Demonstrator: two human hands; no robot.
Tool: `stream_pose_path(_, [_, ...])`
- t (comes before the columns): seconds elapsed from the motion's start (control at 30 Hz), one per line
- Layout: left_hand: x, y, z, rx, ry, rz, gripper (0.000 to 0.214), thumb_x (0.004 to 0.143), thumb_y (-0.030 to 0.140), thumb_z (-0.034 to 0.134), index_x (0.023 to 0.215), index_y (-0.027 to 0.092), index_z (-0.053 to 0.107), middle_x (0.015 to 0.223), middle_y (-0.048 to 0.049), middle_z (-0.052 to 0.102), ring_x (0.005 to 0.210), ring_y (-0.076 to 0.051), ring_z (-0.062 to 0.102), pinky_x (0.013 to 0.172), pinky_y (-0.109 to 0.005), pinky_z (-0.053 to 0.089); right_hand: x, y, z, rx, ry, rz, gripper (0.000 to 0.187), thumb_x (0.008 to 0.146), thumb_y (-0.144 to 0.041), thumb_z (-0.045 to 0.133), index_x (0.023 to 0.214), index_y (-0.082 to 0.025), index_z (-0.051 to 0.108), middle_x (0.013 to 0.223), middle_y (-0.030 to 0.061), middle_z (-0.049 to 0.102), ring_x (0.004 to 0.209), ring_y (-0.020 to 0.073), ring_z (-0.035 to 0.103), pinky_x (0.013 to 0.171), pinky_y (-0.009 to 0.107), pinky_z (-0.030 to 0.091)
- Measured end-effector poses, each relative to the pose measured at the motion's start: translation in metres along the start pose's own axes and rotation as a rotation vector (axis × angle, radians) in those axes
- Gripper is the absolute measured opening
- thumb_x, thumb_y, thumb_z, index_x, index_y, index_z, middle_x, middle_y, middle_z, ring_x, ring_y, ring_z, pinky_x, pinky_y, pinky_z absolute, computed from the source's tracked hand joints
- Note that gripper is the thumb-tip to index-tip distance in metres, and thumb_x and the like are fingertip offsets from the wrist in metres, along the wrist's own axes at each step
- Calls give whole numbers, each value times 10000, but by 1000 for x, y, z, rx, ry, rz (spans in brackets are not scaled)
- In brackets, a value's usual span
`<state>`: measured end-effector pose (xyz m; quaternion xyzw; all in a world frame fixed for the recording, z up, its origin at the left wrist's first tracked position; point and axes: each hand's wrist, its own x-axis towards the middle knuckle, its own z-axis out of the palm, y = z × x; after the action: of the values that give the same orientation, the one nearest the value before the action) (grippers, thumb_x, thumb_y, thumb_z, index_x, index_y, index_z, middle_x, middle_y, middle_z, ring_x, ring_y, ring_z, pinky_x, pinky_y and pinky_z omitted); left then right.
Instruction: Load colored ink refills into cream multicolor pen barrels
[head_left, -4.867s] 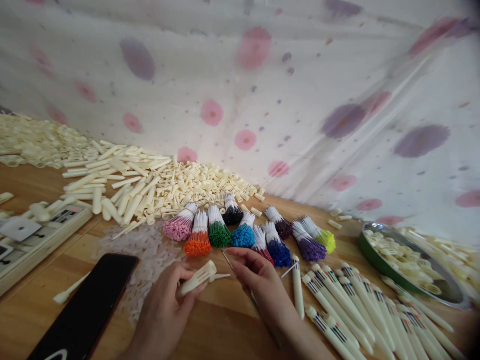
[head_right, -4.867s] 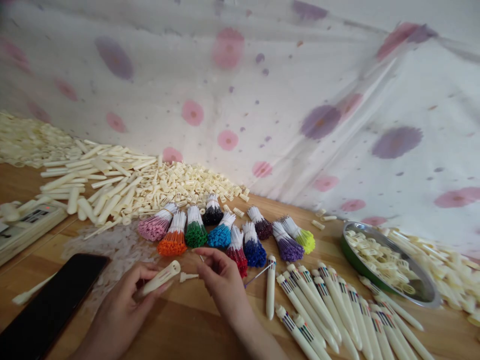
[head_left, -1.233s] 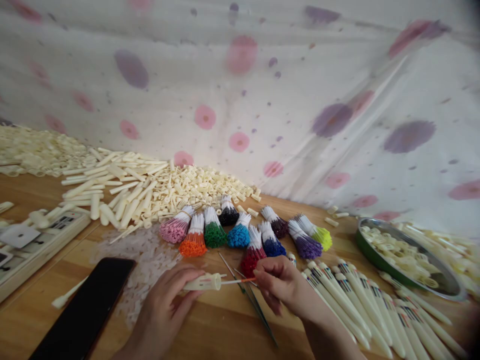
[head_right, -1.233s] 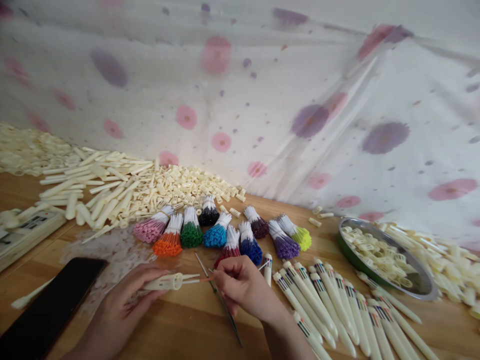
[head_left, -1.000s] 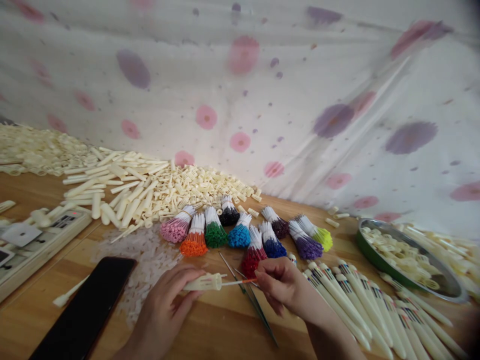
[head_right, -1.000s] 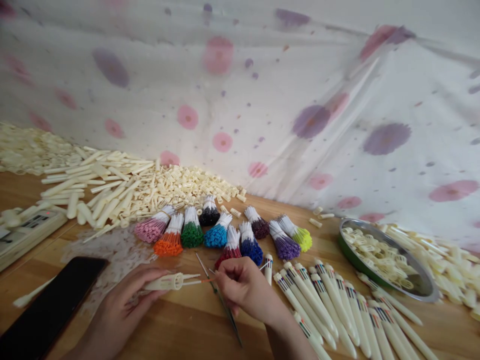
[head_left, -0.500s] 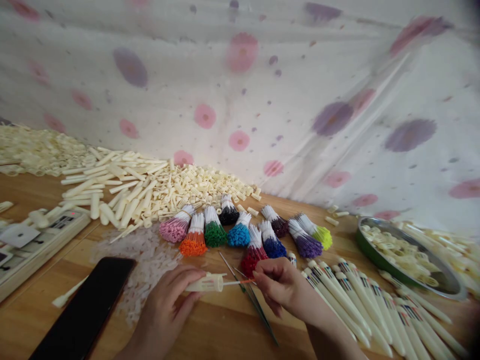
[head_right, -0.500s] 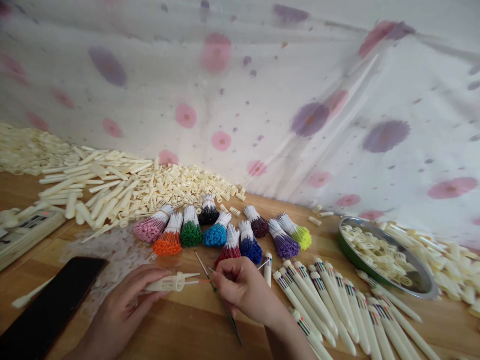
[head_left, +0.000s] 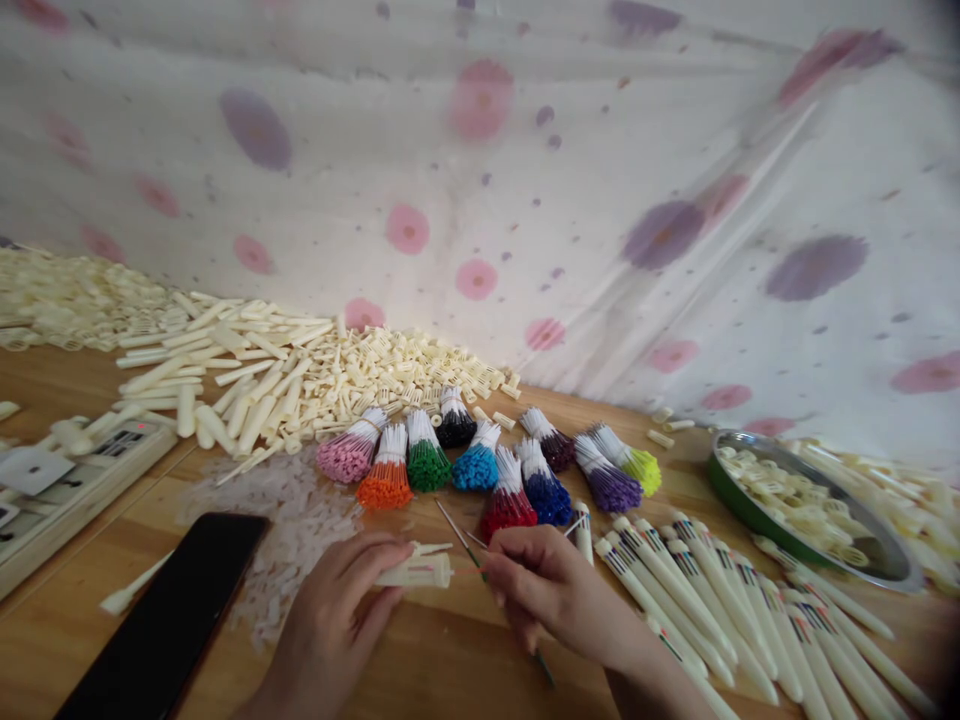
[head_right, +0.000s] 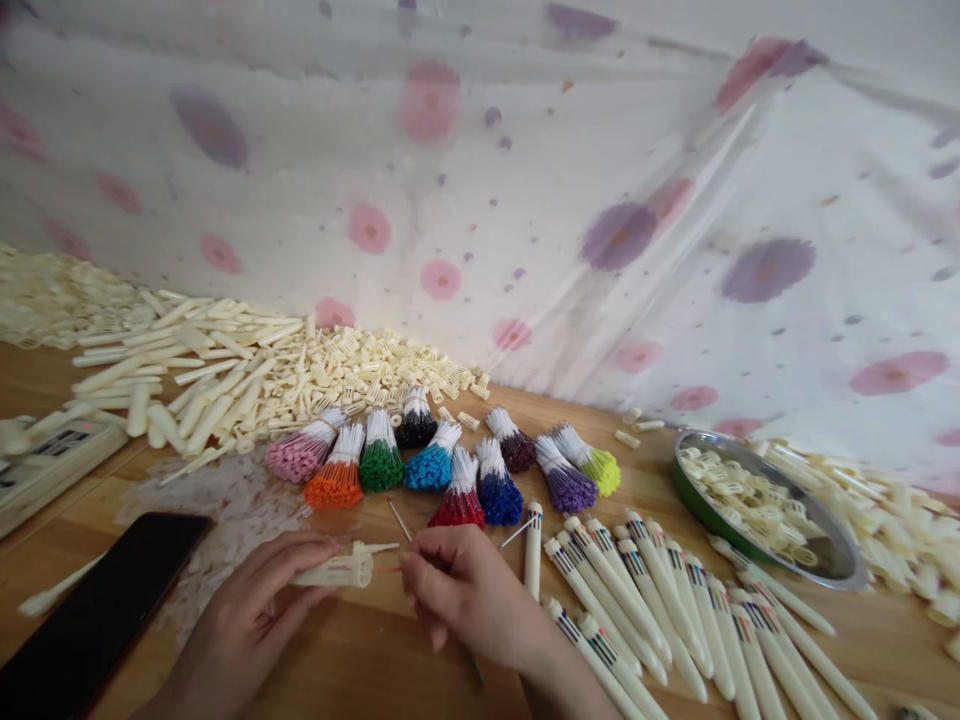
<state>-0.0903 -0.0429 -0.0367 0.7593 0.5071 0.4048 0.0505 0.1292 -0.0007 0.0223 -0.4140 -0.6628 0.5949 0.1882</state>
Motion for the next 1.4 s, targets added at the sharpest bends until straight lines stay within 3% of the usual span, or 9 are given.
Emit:
stream_pose_path(0.27, [1, 1, 2, -92, 46, -91, 170, 787, 230, 588, 947, 278, 622, 919, -2, 714, 851, -159, 674, 742, -236, 555, 2, 4, 24, -113, 160, -140, 310, 895, -459, 442, 817, -171, 522, 580, -42, 492, 531, 83, 456, 496, 180, 332])
stream_pose_path(0.43, [-2, -2, 3, -199, -3, -194, 192, 766, 229, 620, 945, 299, 631, 934, 20, 711, 879, -150, 670, 781, -214, 539, -3, -1, 14, -160, 250, -234, 250, 914, -375, 442, 829, -169, 557, 623, -25, 522, 567, 89, 467, 519, 184, 352])
stream_pose_path(0.53, [-1, -1, 2, -242, -9, -219, 185, 751, 217, 628, 922, 286, 644, 922, 13, 718, 860, -156, 679, 762, -210, 546, -7, -6, 9, -286, 292, -391, 145, 896, -270, 493, 911, -185, 610, 768, 15, 585, 675, 108, 524, 591, 199, 396])
stream_pose_path(0.63, [0, 1, 2, -261, 4, -215, 166, 748, 224, 628, 904, 275, 651, 919, 2, 725, 838, -165, 689, 743, -218, 556, -8, -7, 9, -386, 300, -500, 152, 886, -202, 503, 952, -197, 640, 858, 40, 612, 764, 125, 556, 654, 218, 415])
stream_pose_path(0.73, [0, 1, 2, -232, 9, -187, 177, 755, 225, 620, 921, 279, 647, 926, 1, 723, 850, -168, 686, 755, -231, 555, -5, -6, 14, -346, 324, -441, 166, 873, -224, 530, 963, -196, 667, 839, 41, 617, 730, 121, 562, 634, 212, 422])
stream_pose_path(0.97, [-1, 0, -3, -57, 74, -33, 198, 801, 240, 572, 990, 272, 622, 935, -14, 707, 860, -173, 671, 769, -259, 549, 1, 0, 24, 48, 271, -191, 242, 806, -388, 598, 871, -194, 725, 691, 11, 587, 563, 93, 469, 513, 199, 381])
stream_pose_path(1.4, [0, 3, -7, -8, 69, 23, 195, 823, 210, 541, 1004, 253, 599, 929, -12, 696, 860, -154, 658, 775, -230, 534, 1, -2, 28, 97, 226, -175, 200, 789, -363, 622, 851, -213, 739, 720, 18, 610, 584, 98, 466, 539, 202, 379])
